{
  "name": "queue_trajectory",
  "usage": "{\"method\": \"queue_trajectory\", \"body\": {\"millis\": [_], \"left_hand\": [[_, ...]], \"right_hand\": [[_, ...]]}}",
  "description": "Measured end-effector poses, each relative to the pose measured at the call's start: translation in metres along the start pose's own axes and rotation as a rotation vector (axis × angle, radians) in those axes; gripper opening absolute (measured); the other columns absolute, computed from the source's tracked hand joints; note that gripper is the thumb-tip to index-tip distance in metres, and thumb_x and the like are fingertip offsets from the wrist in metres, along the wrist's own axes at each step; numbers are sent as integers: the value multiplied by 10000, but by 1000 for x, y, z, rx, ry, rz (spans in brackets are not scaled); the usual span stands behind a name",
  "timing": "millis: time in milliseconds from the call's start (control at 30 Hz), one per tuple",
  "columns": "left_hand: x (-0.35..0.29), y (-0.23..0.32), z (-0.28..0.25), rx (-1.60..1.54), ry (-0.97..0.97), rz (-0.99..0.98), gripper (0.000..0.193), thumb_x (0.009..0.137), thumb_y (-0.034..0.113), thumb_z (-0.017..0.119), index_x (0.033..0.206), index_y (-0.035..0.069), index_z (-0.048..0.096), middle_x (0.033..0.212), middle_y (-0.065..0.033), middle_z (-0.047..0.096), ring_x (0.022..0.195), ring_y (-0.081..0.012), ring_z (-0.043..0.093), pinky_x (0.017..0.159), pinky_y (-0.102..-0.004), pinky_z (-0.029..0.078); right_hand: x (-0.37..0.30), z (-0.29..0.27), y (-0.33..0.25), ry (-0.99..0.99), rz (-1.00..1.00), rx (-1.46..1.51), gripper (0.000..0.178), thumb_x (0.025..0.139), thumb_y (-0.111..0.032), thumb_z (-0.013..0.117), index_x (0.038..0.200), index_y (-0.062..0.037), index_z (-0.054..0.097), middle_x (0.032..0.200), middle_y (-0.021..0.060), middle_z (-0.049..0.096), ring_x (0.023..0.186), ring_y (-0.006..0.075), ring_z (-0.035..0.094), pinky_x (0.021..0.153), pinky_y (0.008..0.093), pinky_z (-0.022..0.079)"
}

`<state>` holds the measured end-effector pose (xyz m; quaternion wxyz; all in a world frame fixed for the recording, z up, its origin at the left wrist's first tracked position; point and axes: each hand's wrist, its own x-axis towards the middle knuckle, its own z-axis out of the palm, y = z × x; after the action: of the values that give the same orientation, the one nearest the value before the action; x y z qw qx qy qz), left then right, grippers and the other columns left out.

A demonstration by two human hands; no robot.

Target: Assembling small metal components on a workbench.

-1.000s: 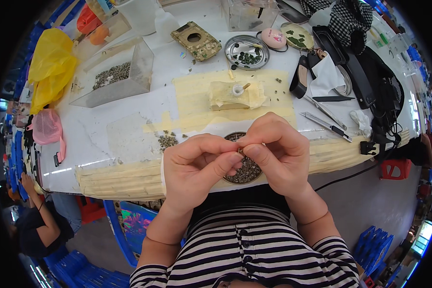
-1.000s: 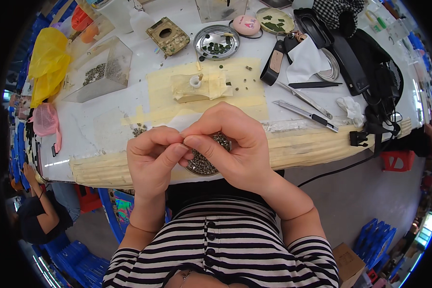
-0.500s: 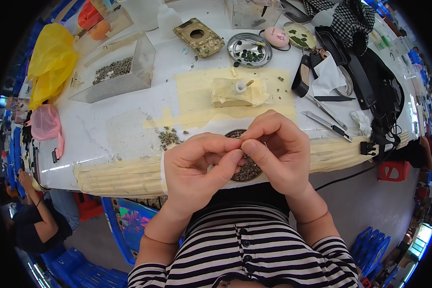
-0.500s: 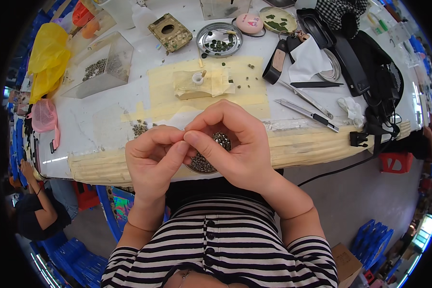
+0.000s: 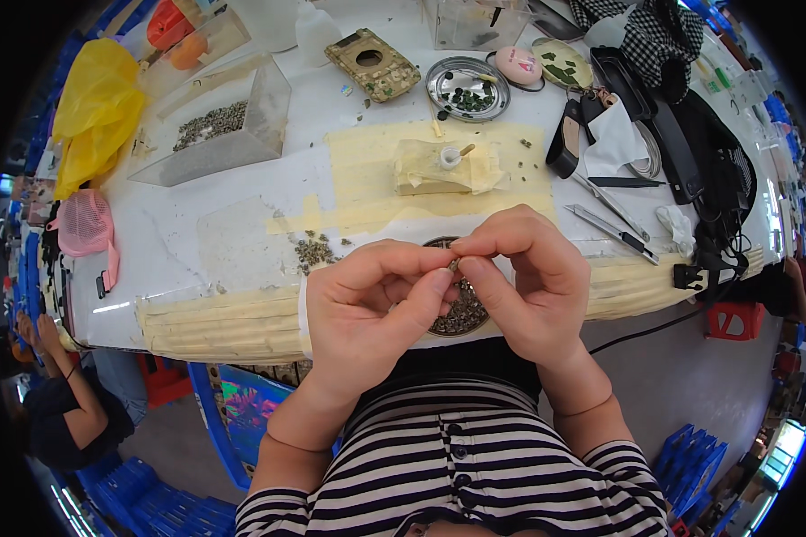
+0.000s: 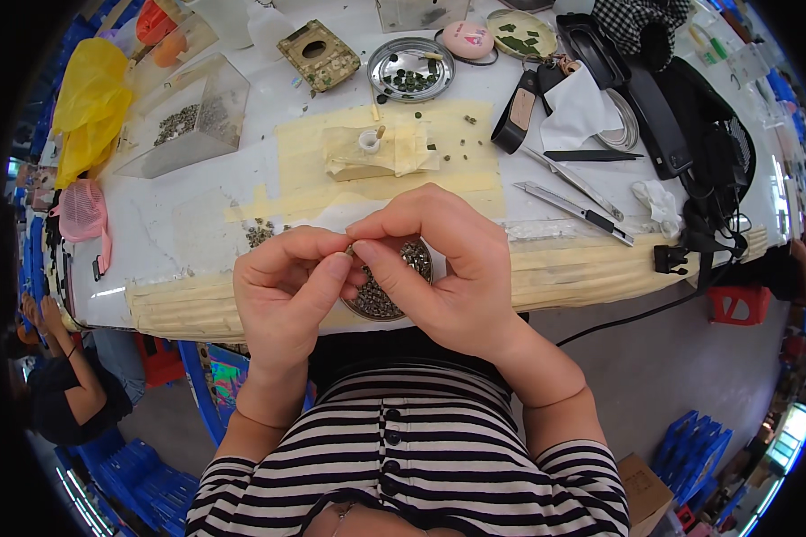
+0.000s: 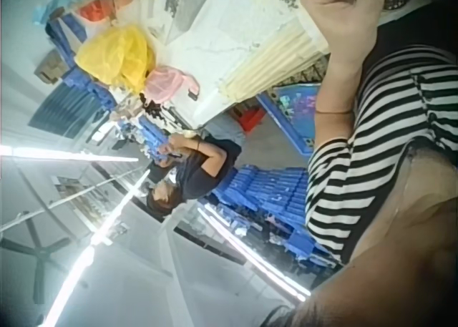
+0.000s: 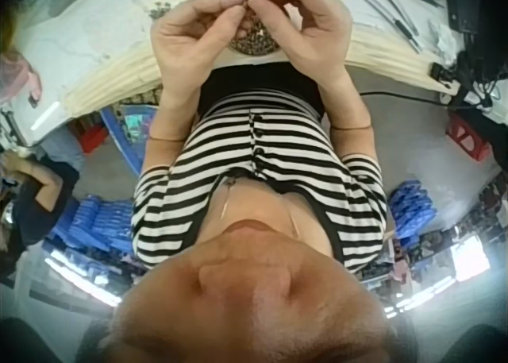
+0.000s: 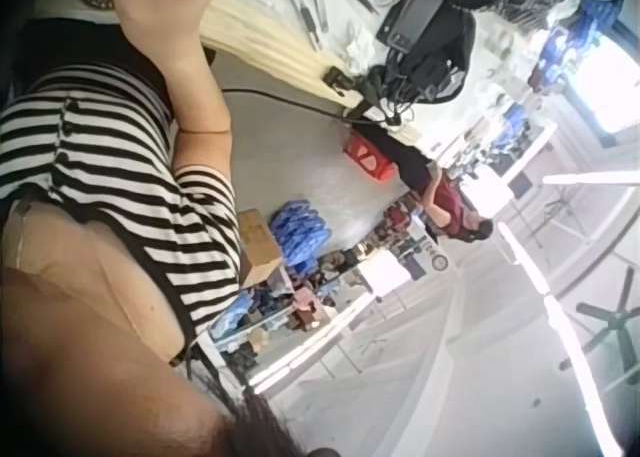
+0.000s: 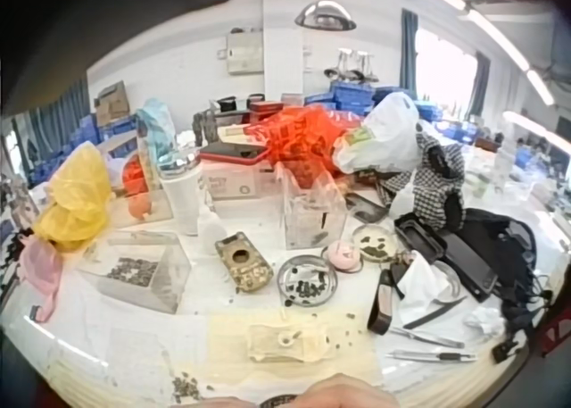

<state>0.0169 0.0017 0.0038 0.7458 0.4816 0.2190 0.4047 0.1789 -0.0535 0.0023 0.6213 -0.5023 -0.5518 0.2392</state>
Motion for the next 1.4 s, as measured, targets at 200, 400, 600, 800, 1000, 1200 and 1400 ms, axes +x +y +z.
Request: {"method": "queue_trajectory", "body": {"millis": [200, 400, 600, 800, 1000, 1200, 1400], "left_hand": [[0, 0, 0, -3, -5, -10, 182, 896, -90, 622, 1075, -87, 656, 994, -128, 681, 876, -144, 685, 786, -244, 575], [0, -1, 0, 90, 6, 37, 182, 886, -99, 620, 1063, -86, 662, 992, -134, 674, 871, -151, 684, 779, -248, 575], [1, 2, 0, 62, -26, 21, 193, 875, -110, 625, 1061, -87, 669, 984, -142, 673, 861, -158, 683, 778, -249, 568], [-2, 4, -8, 187, -56, 24, 179, 848, -110, 651, 1021, -81, 689, 934, -141, 684, 824, -150, 675, 736, -239, 552], [-4, 2, -11, 184, 81, 34, 163, 847, -101, 655, 1004, -74, 691, 912, -139, 694, 779, -132, 672, 702, -226, 550], [2, 4, -14, 61, 138, -21, 150, 877, -79, 633, 1019, -62, 678, 913, -154, 712, 758, -133, 678, 689, -231, 567], [2, 4, -18, 53, 178, -64, 163, 913, 10, 629, 1071, -17, 658, 923, -124, 701, 731, -112, 639, 631, -200, 509]], "right_hand": [[1, 0, -2, 28, -101, -138, 162, 761, 50, 732, 909, -10, 703, 826, 97, 662, 716, 191, 648, 635, 273, 510], [1, 1, -3, 26, -115, -148, 165, 757, 58, 731, 908, -4, 700, 830, 100, 665, 711, 192, 652, 630, 273, 514], [0, -1, -2, 28, -74, -53, 166, 764, 56, 734, 915, -3, 698, 834, 103, 671, 715, 188, 654, 637, 272, 514], [-2, -10, -7, -57, -59, -120, 169, 771, 40, 748, 925, 0, 690, 817, 90, 666, 702, 180, 645, 626, 274, 509], [-3, -42, -1, 62, 93, -494, 104, 810, 12, 721, 902, -16, 682, 809, 84, 660, 690, 189, 639, 607, 287, 506], [18, -63, 15, 79, -72, -934, 86, 784, -40, 730, 840, -48, 666, 781, 55, 608, 716, 236, 577, 634, 347, 474], [50, -63, 11, -148, -200, -1116, 86, 760, -86, 732, 785, -63, 653, 778, 33, 572, 802, 231, 516, 734, 358, 431]]}}
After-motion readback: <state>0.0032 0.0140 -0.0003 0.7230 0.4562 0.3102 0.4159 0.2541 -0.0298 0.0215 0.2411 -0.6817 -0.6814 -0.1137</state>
